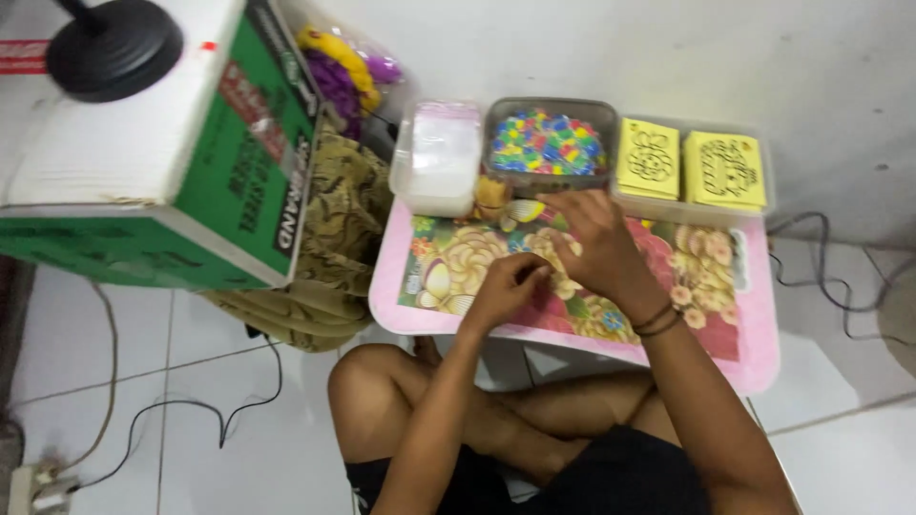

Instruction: The person is creating sand art by peeling the adhesive layer off pre-cut cards, applying colored sand to the sticky surface, and then packaging the finished cards into plastic bags.

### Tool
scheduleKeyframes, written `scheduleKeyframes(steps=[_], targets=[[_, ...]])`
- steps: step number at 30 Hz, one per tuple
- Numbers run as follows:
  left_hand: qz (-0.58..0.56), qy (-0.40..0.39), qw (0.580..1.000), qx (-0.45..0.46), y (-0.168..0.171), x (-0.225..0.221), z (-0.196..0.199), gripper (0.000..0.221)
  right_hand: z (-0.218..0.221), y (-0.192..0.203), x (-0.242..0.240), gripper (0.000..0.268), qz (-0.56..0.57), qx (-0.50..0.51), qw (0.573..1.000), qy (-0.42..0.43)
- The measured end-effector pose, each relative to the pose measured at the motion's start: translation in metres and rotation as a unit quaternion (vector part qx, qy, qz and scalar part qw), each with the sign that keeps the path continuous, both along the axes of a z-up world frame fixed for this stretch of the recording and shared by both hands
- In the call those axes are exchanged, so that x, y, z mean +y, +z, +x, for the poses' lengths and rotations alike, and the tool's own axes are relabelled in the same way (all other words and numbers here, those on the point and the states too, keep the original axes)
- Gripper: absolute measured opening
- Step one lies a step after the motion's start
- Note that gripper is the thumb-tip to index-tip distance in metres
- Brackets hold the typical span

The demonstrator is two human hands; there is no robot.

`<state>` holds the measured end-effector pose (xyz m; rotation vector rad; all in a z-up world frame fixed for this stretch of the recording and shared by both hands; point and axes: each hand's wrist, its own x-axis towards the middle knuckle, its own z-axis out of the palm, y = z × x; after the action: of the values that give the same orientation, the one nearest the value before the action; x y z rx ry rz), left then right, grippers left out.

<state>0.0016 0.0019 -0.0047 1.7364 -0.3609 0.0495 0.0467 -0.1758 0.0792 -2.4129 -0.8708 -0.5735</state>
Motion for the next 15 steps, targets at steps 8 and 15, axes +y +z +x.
scheduleKeyframes(steps=[8,15], targets=[[0.011,-0.001,1.000,-0.013,0.018,0.008,-0.005,0.015,0.066,0.011,0.109,0.028,-0.145,-0.111,0.981,0.067],[-0.043,-0.007,0.999,0.019,0.000,0.007,0.002,0.011,0.137,-0.028,0.164,0.017,-0.234,0.086,0.968,0.036]])
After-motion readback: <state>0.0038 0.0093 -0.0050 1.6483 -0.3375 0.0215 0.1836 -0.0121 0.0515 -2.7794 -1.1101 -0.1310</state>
